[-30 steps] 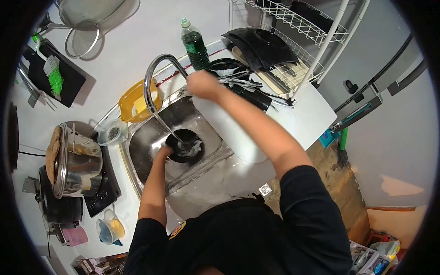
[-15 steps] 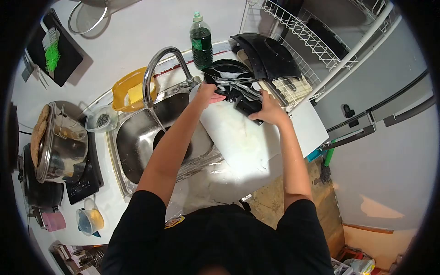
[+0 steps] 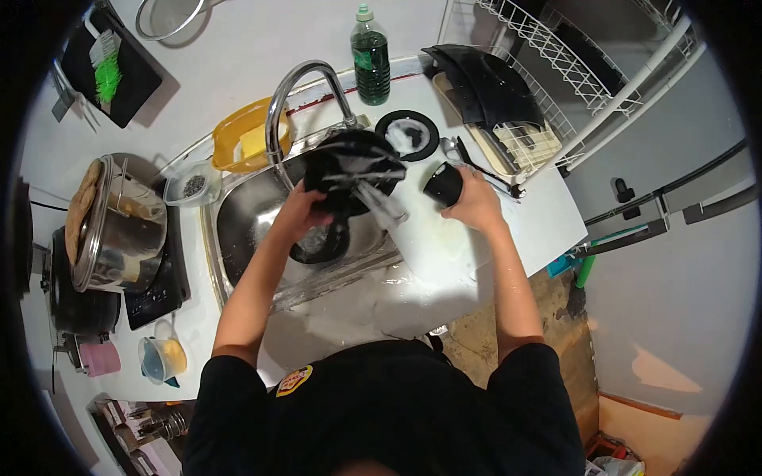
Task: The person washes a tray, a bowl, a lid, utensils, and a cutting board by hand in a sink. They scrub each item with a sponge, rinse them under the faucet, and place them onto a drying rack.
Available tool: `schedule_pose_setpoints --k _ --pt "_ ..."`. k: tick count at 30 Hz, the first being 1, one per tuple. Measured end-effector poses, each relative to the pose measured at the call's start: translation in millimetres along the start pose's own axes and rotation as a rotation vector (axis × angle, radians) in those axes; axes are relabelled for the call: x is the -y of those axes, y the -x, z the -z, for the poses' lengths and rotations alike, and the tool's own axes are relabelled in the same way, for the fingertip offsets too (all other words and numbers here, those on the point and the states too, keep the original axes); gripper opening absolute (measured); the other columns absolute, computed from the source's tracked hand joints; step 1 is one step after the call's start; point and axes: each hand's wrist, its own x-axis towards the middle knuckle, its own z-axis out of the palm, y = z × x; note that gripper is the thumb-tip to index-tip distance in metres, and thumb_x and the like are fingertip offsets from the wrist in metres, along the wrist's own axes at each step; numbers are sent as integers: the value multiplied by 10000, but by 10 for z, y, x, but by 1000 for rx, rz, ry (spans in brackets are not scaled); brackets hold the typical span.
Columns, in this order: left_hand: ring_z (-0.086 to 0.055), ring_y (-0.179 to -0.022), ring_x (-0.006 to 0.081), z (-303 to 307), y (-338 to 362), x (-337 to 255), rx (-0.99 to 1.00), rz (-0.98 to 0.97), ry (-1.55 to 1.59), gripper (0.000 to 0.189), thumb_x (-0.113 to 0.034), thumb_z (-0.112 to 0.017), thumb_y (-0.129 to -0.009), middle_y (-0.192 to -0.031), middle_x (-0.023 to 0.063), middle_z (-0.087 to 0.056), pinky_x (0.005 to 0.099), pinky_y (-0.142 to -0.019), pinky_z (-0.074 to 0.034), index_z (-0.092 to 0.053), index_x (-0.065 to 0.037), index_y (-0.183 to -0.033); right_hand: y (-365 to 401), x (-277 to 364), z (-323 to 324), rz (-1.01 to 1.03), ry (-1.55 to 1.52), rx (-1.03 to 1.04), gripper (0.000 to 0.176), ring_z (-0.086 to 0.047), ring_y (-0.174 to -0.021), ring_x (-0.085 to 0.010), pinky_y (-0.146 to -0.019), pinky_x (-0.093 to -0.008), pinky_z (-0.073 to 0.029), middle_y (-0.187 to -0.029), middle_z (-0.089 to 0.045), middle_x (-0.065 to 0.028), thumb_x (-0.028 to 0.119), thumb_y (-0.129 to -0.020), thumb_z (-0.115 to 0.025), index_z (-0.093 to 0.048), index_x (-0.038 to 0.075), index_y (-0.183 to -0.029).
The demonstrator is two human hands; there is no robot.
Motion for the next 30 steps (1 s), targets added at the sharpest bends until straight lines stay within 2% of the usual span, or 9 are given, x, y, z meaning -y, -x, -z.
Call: schedule_pose_setpoints --k 7,11,16,19,21,24,26,28,30 --pt "-612 -620 266 1106 405 371 -174 286 -142 438 1 -443 -784 -966 132 -553 380 -585 -559 -365 -98 -1203 -33 419 -54 343 -887 230 909 -457 -1017 -192 -898 -279 -351 -1087 -475 -97 114 -503 -753 -316 41 -1296" --pt "-627 -663 287 1670 245 712 -214 320 -169 434 2 -455 -789 -958 151 -556 387 -596 -559 -338 -90 -1196 -89 1037 -450 477 -912 350 1032 -393 -1144 -227 -974 -302 -302 -1215 -425 -160 67 -510 -814 -183 12 -1325" --pt "-631 -693 306 2017 -58 977 -197 390 -205 455 10 -464 -792 -950 180 -561 408 -610 -561 -320 -135 -1198 -193 1549 -1079 279 -1578 692 892 -468 -1045 -199 -883 -285 -391 -1169 -468 -89 129 -569 -795 -280 39 -1293" --pt "-628 -696 331 1911 -123 1073 -207 419 -275 548 -18 -505 -793 -948 192 -568 432 -613 -561 -270 -186 -1259 -289 1746 -1254 141 -1618 667 784 -507 -951 -163 -813 -278 -431 -1079 -514 -45 178 -588 -793 -363 50 -1232" --pt "-628 -684 333 1862 -139 1063 -178 472 -265 681 -42 -555 -793 -957 203 -574 414 -581 -556 -166 -197 -1331 -430 1777 -1354 323 -1279 486 725 -536 -915 -202 -823 -305 -426 -1071 -528 -55 187 -587 -791 -405 70 -1189" --pt "-626 -758 344 1500 -126 700 -476 473 -1155 585 -41 -567 -790 -933 213 -581 416 -627 -533 -283 -134 -1292 -614 1711 -1485 583 -785 127 718 -552 -912 -246 -831 -324 -423 -1048 -542 -93 194 -549 -792 -434 66 -1159" --pt "-597 -830 365 1261 25 341 -588 -168 -1593 350 -20 -559 -758 -877 212 -586 415 -701 -488 -503 -53 -1101 -672 1684 -1456 685 -563 18 749 -542 -941 -272 -848 -343 -416 -1044 -537 -121 188 -513 -789 -435 64 -1161" --pt "-557 -857 380 676 280 -210 -495 -760 -1321 153 -5 -550 -700 -854 210 -575 417 -753 -456 -595 -10 -846 -672 1687 -1365 712 -452 67 788 -520 -985 -301 -878 -377 -403 -1057 -520 -145 176 -477 -780 -426 72 -1173" --pt "-552 -814 383 404 277 -362 -138 -866 -1347 168 22 -524 -662 -855 211 -570 421 -722 -455 -604 -4 -808 -697 1694 -1425 781 -366 48 806 -467 -1072 -300 -919 -479 -351 -1105 -500 -121 182 -459 -785 -434 93 -1179"
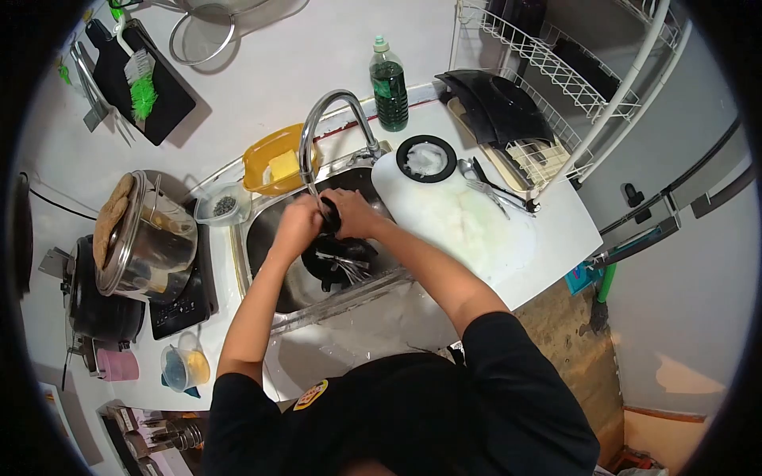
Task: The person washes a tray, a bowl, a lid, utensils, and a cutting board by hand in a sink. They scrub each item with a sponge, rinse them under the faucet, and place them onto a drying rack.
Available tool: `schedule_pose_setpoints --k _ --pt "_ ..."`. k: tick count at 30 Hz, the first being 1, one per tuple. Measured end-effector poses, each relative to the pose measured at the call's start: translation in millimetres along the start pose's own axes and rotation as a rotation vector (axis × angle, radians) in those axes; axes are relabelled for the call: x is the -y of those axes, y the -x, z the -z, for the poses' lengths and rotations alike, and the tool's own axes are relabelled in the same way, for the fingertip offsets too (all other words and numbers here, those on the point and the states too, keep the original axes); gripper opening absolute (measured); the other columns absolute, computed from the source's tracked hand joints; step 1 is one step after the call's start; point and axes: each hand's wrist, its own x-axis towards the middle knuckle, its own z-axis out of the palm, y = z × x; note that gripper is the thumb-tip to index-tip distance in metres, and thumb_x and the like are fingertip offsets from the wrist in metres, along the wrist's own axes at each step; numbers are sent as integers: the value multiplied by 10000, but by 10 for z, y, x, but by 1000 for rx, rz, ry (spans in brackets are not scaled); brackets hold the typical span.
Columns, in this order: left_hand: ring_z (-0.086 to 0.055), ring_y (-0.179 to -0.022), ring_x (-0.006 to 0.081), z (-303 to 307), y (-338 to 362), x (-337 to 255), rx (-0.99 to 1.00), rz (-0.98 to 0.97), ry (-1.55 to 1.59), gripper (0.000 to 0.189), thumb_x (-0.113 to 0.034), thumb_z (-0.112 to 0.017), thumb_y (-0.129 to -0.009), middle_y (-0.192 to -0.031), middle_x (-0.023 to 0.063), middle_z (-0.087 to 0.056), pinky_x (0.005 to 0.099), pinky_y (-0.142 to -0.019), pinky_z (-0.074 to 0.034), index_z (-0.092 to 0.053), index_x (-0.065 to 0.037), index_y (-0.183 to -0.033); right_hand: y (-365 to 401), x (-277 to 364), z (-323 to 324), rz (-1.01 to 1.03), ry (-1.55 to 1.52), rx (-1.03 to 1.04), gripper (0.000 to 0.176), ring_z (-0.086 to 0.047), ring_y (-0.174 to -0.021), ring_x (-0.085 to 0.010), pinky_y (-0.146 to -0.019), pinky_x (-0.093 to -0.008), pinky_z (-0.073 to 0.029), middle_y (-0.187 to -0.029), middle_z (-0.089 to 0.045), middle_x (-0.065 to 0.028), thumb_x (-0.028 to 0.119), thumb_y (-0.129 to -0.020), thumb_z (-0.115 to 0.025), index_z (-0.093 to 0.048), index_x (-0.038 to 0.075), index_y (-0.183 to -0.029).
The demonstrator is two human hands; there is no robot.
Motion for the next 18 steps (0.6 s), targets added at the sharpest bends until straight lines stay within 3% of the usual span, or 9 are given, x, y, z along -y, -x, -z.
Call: schedule_pose_setpoints --k 1,2,4,7,11,14,15,18 --pt "-558 -784 375 -72 -79 22 184 -143 26 151 -11 -538 -653 -861 207 -574 419 -666 -461 -602 -10 -790 2 -17 -35 32 42 13 815 -440 -1116 -300 -939 -530 -326 -1128 -490 -109 186 -450 -787 -437 103 -1182" --pt "-564 -760 377 -308 -79 265 379 -151 -85 195 -28 -543 -642 -863 217 -579 412 -643 -467 -607 -26 -826 12 3 -40 56 32 20 813 -427 -1128 -298 -944 -554 -305 -1141 -481 -102 185 -453 -787 -437 104 -1181" --pt "-592 -778 323 -616 -64 587 352 -357 -225 179 -81 -533 -718 -882 205 -597 390 -656 -472 -599 -22 -873 60 64 -75 104 9 41 808 -401 -1153 -296 -954 -602 -264 -1166 -462 -89 184 -458 -786 -435 104 -1181" --pt "-588 -835 243 -591 -174 376 765 601 173 188 -145 -499 -809 -887 173 -602 357 -715 -465 -583 -3 -899 205 144 -284 101 76 -159 799 -410 -1146 -298 -969 -584 -261 -1169 -469 -96 180 -462 -787 -437 108 -1177" --pt "-595 -858 259 -707 10 293 505 478 279 187 -146 -506 -791 -950 172 -609 362 -752 -469 -610 -23 -885 300 -9 -354 132 -114 -311 751 -449 -1108 -311 -985 -530 -268 -1131 -500 -119 167 -473 -763 -462 127 -1160" --pt "-599 -874 271 -843 106 165 336 363 365 188 -147 -510 -779 -997 171 -613 367 -780 -471 -630 -37 -875 282 -175 -76 -46 -106 105 742 -464 -1097 -317 -975 -534 -275 -1151 -498 -129 193 -482 -764 -460 128 -1156" --pt "-569 -961 289 -766 85 122 509 248 87 224 -139 -539 -736 -1128 158 -560 391 -790 -460 -631 -61 -926 261 -182 -30 31 -85 187 788 -434 -1137 -308 -971 -552 -282 -1199 -468 -112 159 -462 -774 -433 128 -1173" --pt "-588 -900 305 -874 112 377 640 -302 -271 258 -124 -538 -755 -1091 175 -570 392 -760 -471 -609 -47 -990 311 13 -169 173 157 154 805 -470 -1094 -313 -982 -485 -309 -1155 -502 -110 160 -463 -773 -425 136 -1188"
